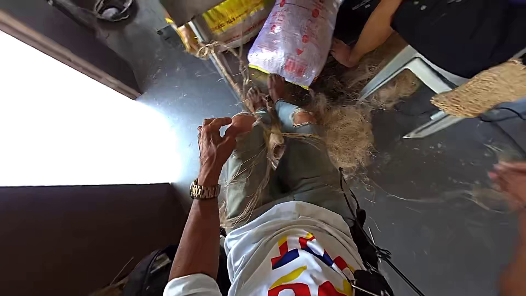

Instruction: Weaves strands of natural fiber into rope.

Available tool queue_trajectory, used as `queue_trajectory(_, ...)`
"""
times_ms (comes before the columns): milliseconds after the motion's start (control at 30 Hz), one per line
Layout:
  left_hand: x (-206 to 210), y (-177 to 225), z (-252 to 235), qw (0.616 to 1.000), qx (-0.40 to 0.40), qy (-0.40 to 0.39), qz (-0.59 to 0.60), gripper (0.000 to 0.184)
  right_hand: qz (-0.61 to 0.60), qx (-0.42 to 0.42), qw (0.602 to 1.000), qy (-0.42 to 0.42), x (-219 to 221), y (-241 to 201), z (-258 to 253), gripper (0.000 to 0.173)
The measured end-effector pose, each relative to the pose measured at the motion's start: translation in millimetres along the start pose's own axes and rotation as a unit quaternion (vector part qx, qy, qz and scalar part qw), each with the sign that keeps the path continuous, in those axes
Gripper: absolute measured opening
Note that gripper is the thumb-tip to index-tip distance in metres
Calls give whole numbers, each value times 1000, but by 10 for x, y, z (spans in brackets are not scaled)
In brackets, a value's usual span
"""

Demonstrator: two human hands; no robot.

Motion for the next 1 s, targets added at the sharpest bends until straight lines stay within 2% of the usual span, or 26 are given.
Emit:
queue_trajectory(67,183,98,-218,999,16,-40,-22,35,-150,-10,988,20,328,-447,121,20)
queue_trajectory(133,325,197,-295,998,33,-40,-27,41,-250,-35,967,19,534,-792,151,10)
queue_trajectory(233,366,440,-152,998,55,5,-8,47,-323,-97,941,-21,670,-1057,39,12)
queue_trajectory(300,357,621,60,996,81,20,12,38,-361,-126,922,-55,721,-1271,-4,15)
queue_trajectory(400,452,796,309,984,165,-17,71,28,-408,-154,895,-90,761,-1550,-25,19)
queue_trajectory(500,638,962,491,954,244,-80,156,20,-430,-176,878,-110,805,-1747,-18,20)
queue_trajectory(700,909,1195,765,916,240,-188,263,12,-462,-217,849,-138,868,-2003,11,19)
queue_trajectory(867,964,1427,804,891,239,-220,316,18,-450,-265,830,-196,888,-2232,144,16)
queue_trajectory(1000,1058,1709,776,867,223,-253,366,34,-385,-329,822,-259,1012,-2502,363,10)
Point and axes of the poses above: each hand's wrist, its own z-axis away from the middle knuckle, its own x-axis out of the palm, y = z × x, the point moved 2 cm from there along -z, towards the middle knuckle, and after that the axes turned 11 degrees about -x, right-handed, at the moved point
